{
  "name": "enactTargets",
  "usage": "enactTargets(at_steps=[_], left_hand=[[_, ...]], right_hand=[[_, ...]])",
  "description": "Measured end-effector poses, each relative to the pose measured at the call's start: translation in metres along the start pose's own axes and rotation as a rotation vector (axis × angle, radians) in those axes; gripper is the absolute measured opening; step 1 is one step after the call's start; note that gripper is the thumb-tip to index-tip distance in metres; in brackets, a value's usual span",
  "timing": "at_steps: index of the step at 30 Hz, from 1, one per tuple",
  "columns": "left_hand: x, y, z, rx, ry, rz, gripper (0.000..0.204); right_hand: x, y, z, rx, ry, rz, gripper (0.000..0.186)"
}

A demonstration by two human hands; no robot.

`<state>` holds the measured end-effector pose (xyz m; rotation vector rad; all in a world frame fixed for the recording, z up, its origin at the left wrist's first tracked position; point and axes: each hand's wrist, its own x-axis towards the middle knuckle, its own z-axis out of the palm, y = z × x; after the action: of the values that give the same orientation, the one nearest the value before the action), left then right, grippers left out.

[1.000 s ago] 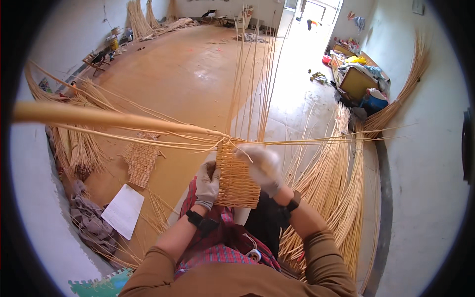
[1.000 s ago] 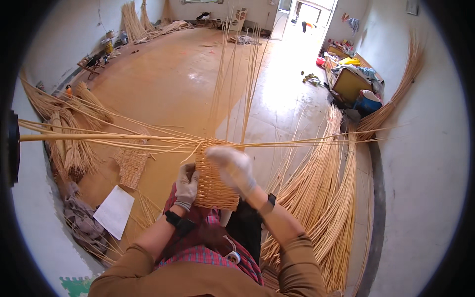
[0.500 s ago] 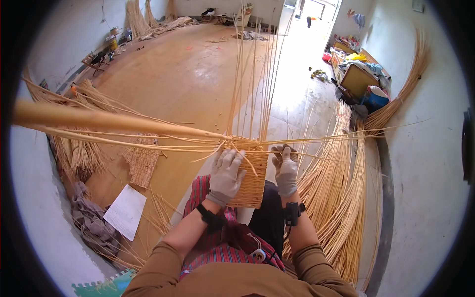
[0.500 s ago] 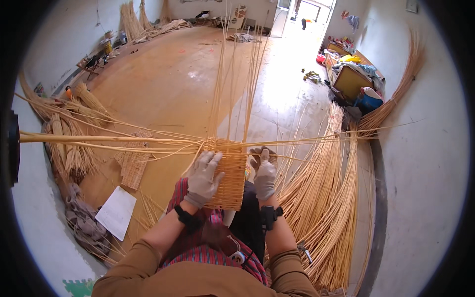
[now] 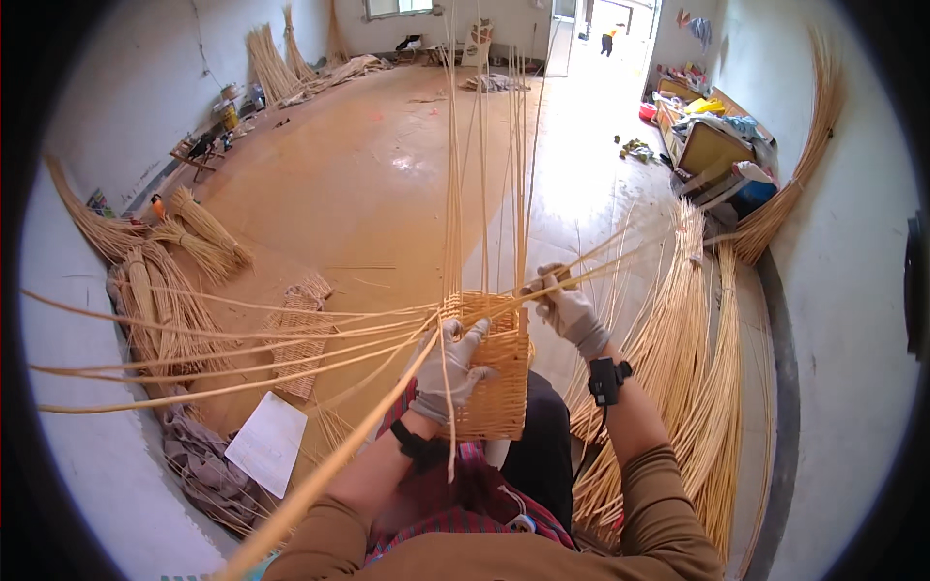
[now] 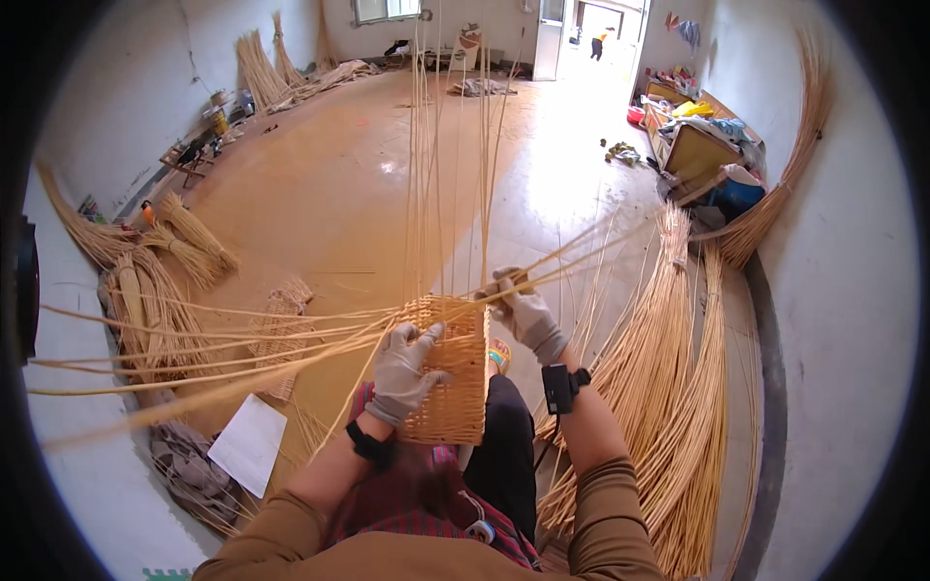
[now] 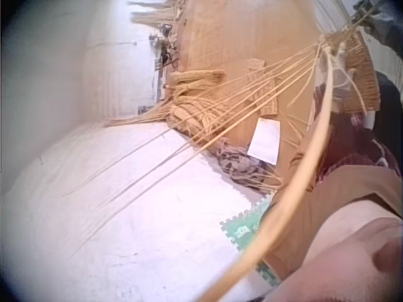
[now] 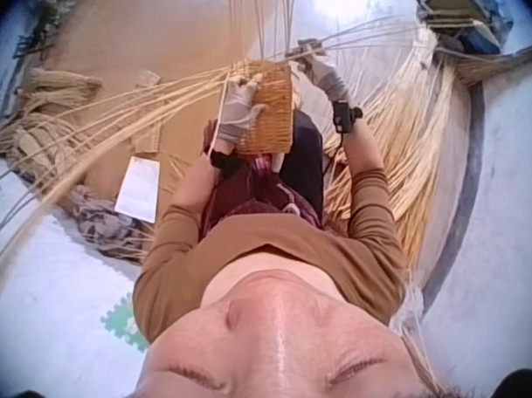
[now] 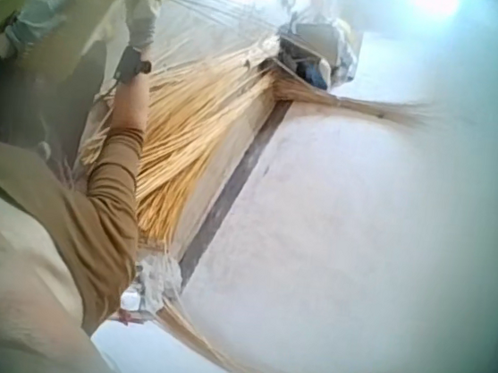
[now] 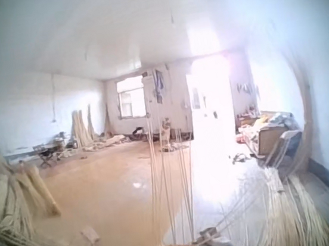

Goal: The person weaves together thin wooden strips to form the walls of a rectangular basket.

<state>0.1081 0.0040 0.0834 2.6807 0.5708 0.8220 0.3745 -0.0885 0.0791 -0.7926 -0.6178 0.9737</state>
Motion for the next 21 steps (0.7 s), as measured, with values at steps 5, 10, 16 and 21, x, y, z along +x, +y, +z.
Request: enactTargets(at_steps=[5, 10, 16, 21], left_hand=[[0.003, -0.003, 0.003, -0.049, -0.017, -0.049, 0.094], [0.006, 0.004, 0.001, -0.019, -0.049, -0.141, 0.101], [0.007, 0.008, 0.001, -0.055, -0.083, -0.172, 0.105], [0.006, 0.003, -0.001, -0.100, -0.095, -0.178, 0.101]], right_hand=[[0.026, -0.009, 0.013, -0.337, 0.022, -0.003, 0.023], [0.082, -0.032, 0.057, -0.730, -0.244, -0.133, 0.020], [0.131, -0.010, 0.076, -1.056, -0.357, -0.248, 0.038], [0.129, 0.011, 0.086, -1.291, -0.124, -0.420, 0.075]])
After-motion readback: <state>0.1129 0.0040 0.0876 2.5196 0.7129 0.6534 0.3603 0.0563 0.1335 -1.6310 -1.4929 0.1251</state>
